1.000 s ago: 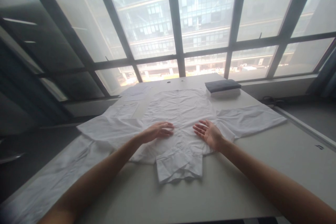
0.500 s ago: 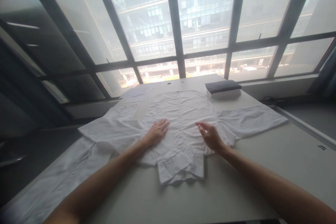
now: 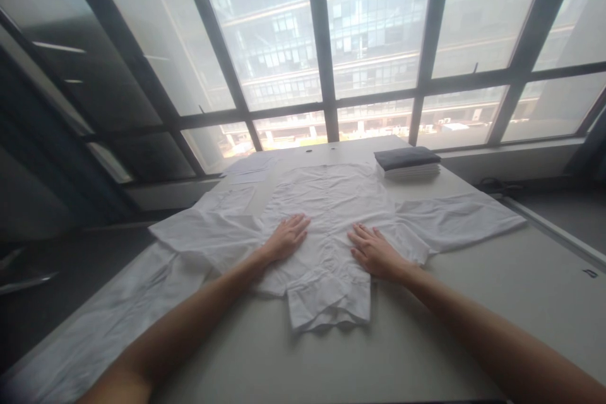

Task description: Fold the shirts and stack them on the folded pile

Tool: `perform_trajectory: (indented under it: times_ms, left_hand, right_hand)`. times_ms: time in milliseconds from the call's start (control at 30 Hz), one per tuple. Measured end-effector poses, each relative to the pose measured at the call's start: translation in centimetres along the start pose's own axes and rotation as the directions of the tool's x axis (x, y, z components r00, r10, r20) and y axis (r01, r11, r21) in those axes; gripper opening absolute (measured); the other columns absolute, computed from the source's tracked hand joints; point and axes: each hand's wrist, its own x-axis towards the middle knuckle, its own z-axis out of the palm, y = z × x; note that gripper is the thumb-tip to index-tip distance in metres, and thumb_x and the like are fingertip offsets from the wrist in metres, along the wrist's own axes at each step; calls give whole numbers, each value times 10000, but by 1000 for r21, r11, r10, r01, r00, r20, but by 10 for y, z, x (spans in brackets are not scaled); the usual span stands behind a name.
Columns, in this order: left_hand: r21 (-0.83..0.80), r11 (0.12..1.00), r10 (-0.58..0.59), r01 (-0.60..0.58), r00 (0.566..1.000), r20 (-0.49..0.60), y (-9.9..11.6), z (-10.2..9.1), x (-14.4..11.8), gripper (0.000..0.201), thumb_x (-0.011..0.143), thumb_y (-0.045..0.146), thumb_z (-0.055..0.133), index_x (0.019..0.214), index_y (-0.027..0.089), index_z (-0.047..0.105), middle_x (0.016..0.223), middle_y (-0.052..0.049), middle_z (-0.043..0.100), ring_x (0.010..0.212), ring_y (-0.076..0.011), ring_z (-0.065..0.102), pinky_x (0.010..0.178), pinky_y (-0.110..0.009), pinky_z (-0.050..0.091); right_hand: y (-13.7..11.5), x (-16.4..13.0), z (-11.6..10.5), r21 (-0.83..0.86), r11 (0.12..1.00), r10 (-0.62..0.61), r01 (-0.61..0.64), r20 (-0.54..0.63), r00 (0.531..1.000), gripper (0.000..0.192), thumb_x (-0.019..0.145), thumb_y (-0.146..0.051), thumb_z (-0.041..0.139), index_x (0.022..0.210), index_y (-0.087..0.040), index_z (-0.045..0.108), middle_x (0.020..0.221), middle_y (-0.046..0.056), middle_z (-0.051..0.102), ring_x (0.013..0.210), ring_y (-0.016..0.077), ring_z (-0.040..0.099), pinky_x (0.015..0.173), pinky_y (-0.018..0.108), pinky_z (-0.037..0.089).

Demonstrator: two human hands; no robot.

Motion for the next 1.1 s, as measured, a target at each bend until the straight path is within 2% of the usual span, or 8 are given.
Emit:
perform_trajectory:
  times_ms: [333,533,700,800,900,1000,1067,1100]
  left_hand:
    - [-25,1000,-7,7,1000,23,-1,0,1,550,1066,444,320,1570,237,394,1665,-102,285,1542,-295,228,1224,-556,201]
    - [12,996,84,-85,994,64,-2,-4,-2,644,1038,610,309,1604,301,317,1695,-64,191,1558,-314,161,1219,-608,156]
    - [27,997,70,-74,992,105,2,-8,-2,668,1032,649,270,1616,323,280,1698,-58,176,1565,-310,125,1223,-607,119]
    - [28,997,73,-78,986,151,5,-11,-8,689,1032,657,246,1629,311,236,1705,-65,128,1570,-318,74,1220,-619,92]
    - [24,995,89,-96,974,209,8,-18,-16,715,1030,671,214,1638,293,195,1708,-87,80,1568,-343,33,1204,-655,84]
    - [11,993,109,-116,956,274,12,-28,-14,739,1021,680,262,1636,275,199,1704,-116,96,1561,-376,63,1185,-678,133]
    - [-6,990,138,-140,964,226,19,-34,-1,722,1027,648,306,1629,259,222,1699,-116,147,1559,-361,111,1197,-641,170]
    - [-16,988,157,-157,973,167,24,-36,8,697,1036,617,316,1624,250,240,1695,-109,179,1558,-340,141,1211,-603,185]
  right_hand:
    - [4,0,2,5,1000,5,-5,16,1000,544,1018,-387,412,1516,-176,476,1637,185,327,1538,324,242,1208,586,216]
    - [2,-2,3,-29,999,17,-19,-55,998,579,1022,-375,414,1572,-196,389,1669,164,254,1557,322,165,1215,594,192]
    - [-1,-3,0,-60,998,-6,9,46,999,595,1046,-474,353,1558,-178,414,1655,175,278,1556,307,178,1214,603,177]
    - [-2,-10,2,-34,999,11,-9,54,998,603,1040,-479,365,1562,-180,410,1661,169,257,1556,310,174,1220,604,156]
    - [-3,-18,4,69,998,5,-7,30,1000,611,1010,-489,439,1552,-208,431,1659,153,276,1554,315,178,1225,606,150]
    - [-5,-6,-4,305,952,32,0,-97,995,618,961,-513,527,1506,-223,499,1630,135,359,1533,309,262,1237,559,194]
    - [-10,19,-15,558,830,122,-1,-180,976,588,945,-552,543,1438,-233,569,1573,127,463,1478,301,383,1227,527,259]
    - [-13,36,-20,709,706,181,-14,-162,970,559,941,-568,542,1388,-239,606,1512,126,539,1431,301,454,1202,522,318]
